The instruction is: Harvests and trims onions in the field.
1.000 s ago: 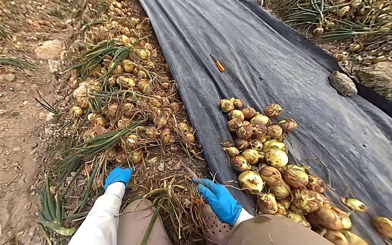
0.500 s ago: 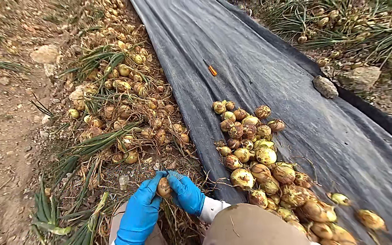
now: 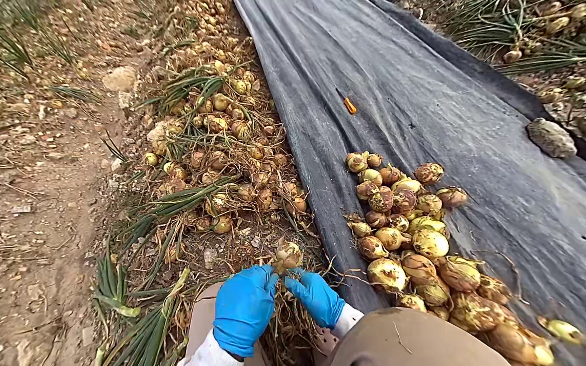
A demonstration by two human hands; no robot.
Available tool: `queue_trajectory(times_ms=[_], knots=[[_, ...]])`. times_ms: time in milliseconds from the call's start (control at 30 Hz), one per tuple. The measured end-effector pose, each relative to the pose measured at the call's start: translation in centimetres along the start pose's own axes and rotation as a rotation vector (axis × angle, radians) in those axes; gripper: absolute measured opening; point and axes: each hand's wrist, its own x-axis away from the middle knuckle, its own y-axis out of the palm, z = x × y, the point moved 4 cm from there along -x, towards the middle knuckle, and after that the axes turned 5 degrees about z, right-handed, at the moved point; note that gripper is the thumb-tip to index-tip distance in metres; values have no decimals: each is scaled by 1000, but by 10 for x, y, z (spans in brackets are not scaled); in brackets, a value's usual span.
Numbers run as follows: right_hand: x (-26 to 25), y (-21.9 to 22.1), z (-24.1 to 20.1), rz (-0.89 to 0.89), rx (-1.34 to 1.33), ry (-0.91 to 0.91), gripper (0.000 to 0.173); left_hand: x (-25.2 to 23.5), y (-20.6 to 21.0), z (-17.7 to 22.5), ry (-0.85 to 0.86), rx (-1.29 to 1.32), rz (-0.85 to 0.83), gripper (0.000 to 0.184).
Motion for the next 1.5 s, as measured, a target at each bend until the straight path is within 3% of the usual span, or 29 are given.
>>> queue_trajectory(times_ms=[67, 167, 233, 267, 333, 400, 467, 500, 600, 733, 833, 933, 1033, 1200, 1300, 1367, 1433, 1500], knots=[[1, 11, 3, 34, -204, 11, 67, -3, 15, 8, 40, -19, -138, 42], [3, 11, 9, 118, -430, -8, 58, -8, 32, 18, 151, 4, -146, 40], [11, 0, 5, 242, -388, -75, 40, -15, 27, 16, 105, -43, -126, 38], [17, -11, 0, 333, -322, -146, 39, -19, 23, 11, 45, -93, -136, 38], [24, -45, -19, 432, -417, -237, 43, -35, 18, -19, -122, -157, -180, 37], [12, -74, -5, 696, -412, -438, 58, -54, 19, -77, -294, -122, -144, 33], [10, -101, -1, 871, -373, -392, 73, -76, 17, -146, -460, -63, -5, 34], [13, -110, -2, 868, -415, -349, 73, -88, 16, -178, -530, -48, 79, 38], [9, -109, 3, 846, -514, -269, 52, -122, 24, -250, -617, -135, 239, 54], [4, -65, 30, 636, -482, -171, 47, -154, 25, -289, -643, -120, 342, 57], [4, -36, 48, 474, -395, -107, 51, -164, 34, -301, -619, -184, 258, 66], [4, -23, 53, 369, -328, -42, 55, -151, 28, -282, -537, -137, 267, 65], [2, -22, 42, 294, -212, -70, 56, -111, 10, -235, -353, 13, 405, 73], [-8, -14, -13, 109, -38, -115, 61, -29, -9, -144, -38, 416, 538, 85], [-9, -2, -50, -31, -187, -131, 70, -1, -6, -91, 114, 751, 558, 94], [-3, 2, -67, -55, -339, -235, 67, 8, 1, -60, 169, 942, 501, 91], [7, 1, -75, 32, -492, -340, 59, 8, 9, -44, 246, 930, 439, 84], [11, -2, -72, 117, -547, -381, 58, 4, 10, -41, 344, 760, 405, 77]])
